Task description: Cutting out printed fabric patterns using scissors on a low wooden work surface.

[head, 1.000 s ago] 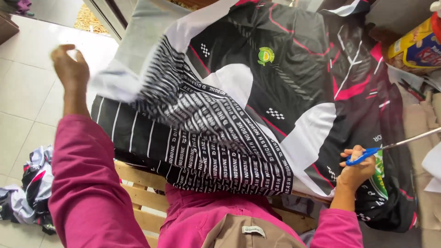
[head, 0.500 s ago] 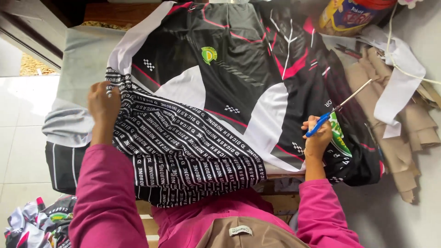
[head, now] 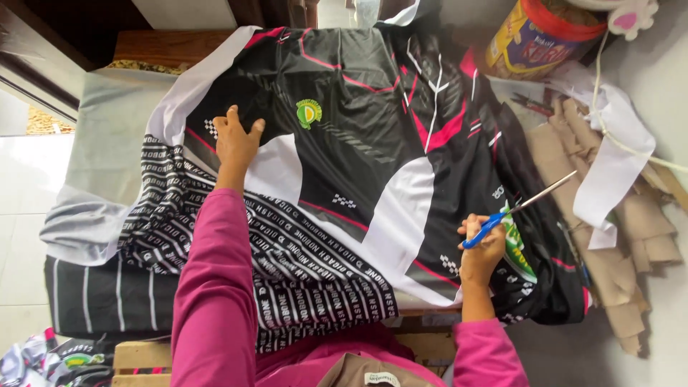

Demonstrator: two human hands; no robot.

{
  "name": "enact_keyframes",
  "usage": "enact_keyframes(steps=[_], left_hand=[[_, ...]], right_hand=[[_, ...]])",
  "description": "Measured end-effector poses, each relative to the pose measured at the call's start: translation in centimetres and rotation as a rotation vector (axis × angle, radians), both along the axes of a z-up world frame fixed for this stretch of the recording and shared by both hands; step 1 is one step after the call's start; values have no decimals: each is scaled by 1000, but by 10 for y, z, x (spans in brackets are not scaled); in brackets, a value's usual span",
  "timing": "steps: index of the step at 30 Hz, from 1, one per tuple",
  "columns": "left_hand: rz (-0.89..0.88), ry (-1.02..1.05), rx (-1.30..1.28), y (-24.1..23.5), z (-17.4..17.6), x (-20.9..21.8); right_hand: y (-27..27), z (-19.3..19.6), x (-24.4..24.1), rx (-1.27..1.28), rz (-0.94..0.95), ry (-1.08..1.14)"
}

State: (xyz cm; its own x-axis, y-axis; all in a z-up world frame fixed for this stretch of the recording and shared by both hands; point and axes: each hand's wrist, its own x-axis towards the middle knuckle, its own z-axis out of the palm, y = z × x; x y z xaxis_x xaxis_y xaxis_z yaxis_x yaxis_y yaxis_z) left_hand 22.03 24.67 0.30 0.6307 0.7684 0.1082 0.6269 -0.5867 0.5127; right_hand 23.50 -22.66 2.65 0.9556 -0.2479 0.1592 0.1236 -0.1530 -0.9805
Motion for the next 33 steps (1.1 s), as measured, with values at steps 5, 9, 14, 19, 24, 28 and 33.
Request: enact_keyframes(steps=[5, 9, 14, 19, 24, 28, 33], left_hand=[[-29, 15, 120, 28, -60, 43], [8, 29, 251, 18, -49, 46], [167, 61, 96, 16, -38, 50], [190, -43, -75, 8, -30, 36], [-92, -361, 43, -28, -16, -12], [-230, -440, 280, -73, 24, -81], [-9, -222, 552, -43, 26, -163]], right_hand=[[3, 2, 2, -45, 0, 24], [2, 1, 4, -42, 9, 32], [9, 26, -3, -49, 6, 179], [8, 29, -4, -51, 1, 172], [7, 26, -4, -55, 19, 162], [4, 22, -4, -36, 28, 148], [6, 27, -8, -49, 30, 157]])
